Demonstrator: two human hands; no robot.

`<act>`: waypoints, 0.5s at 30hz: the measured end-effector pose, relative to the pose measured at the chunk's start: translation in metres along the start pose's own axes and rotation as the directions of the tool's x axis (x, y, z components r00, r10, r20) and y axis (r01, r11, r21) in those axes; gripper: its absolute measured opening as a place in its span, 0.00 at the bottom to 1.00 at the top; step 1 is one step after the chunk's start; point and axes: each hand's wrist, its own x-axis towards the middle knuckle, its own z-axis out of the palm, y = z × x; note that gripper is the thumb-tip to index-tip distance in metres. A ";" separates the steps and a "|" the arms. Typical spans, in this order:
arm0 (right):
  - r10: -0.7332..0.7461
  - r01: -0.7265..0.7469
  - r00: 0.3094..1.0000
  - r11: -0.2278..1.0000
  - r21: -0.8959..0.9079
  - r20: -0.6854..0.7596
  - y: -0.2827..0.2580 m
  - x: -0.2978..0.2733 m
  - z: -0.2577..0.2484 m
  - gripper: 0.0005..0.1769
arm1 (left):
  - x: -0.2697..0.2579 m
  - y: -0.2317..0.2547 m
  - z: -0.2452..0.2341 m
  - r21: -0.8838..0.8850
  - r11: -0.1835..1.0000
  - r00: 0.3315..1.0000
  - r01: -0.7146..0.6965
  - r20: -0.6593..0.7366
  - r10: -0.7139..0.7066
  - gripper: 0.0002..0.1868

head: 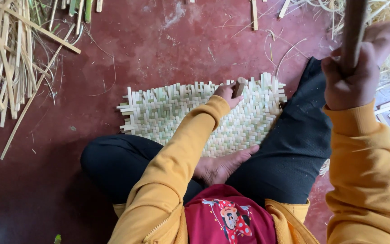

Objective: Using a wooden mallet to tap and tighten the weave of a bamboo mat.

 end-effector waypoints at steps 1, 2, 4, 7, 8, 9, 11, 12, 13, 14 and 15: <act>0.002 -0.002 1.000 1.000 0.017 -0.013 -0.005 0.000 -0.006 0.13 | 0.001 0.000 0.004 0.007 1.000 1.000 -0.009 -0.002 0.009 0.26; 0.010 -0.010 1.000 1.000 0.011 -0.013 -0.002 -0.003 -0.010 0.13 | 0.001 0.001 0.004 0.004 1.000 1.000 -0.011 0.007 0.011 0.26; -0.003 0.006 1.000 0.995 0.098 -0.028 0.005 -0.001 -0.017 0.13 | 0.004 0.003 -0.001 0.064 0.996 0.995 0.067 0.075 -0.072 0.27; -0.161 0.159 0.987 0.960 0.231 -0.013 -0.013 0.012 -0.021 0.17 | 0.003 0.000 0.001 0.038 0.998 0.996 0.042 0.074 -0.044 0.27; -0.159 0.157 0.987 0.960 0.231 -0.010 -0.013 0.012 -0.022 0.17 | 0.001 0.003 -0.002 0.036 0.998 0.996 0.044 0.075 -0.047 0.27; -0.090 0.086 0.996 0.955 0.284 0.001 -0.012 0.013 -0.023 0.15 | -0.001 0.005 -0.004 0.033 0.998 0.996 0.048 0.077 -0.050 0.27; -0.022 0.015 1.000 0.942 0.336 0.016 -0.010 0.013 -0.021 0.13 | -0.003 0.007 -0.006 0.030 0.998 0.995 0.053 0.078 -0.055 0.26; 0.005 -0.002 1.000 0.946 0.324 -0.008 -0.009 0.012 -0.019 0.15 | -0.004 0.007 -0.005 0.027 0.999 0.997 0.047 0.065 -0.049 0.30; 0.034 -0.022 0.999 0.950 0.312 -0.032 -0.007 0.011 -0.017 0.18 | -0.006 0.007 -0.003 0.023 0.999 0.997 0.044 0.056 -0.045 0.34; 0.036 -0.025 0.999 0.949 0.314 -0.030 0.013 0.008 -0.001 0.18 | -0.004 0.003 -0.001 0.023 0.999 0.997 0.046 0.057 -0.048 0.34; 0.406 -0.273 0.911 0.716 0.642 -0.066 0.033 0.005 0.014 0.07 | -0.003 0.000 0.002 -0.008 1.000 0.999 0.029 0.040 -0.028 0.31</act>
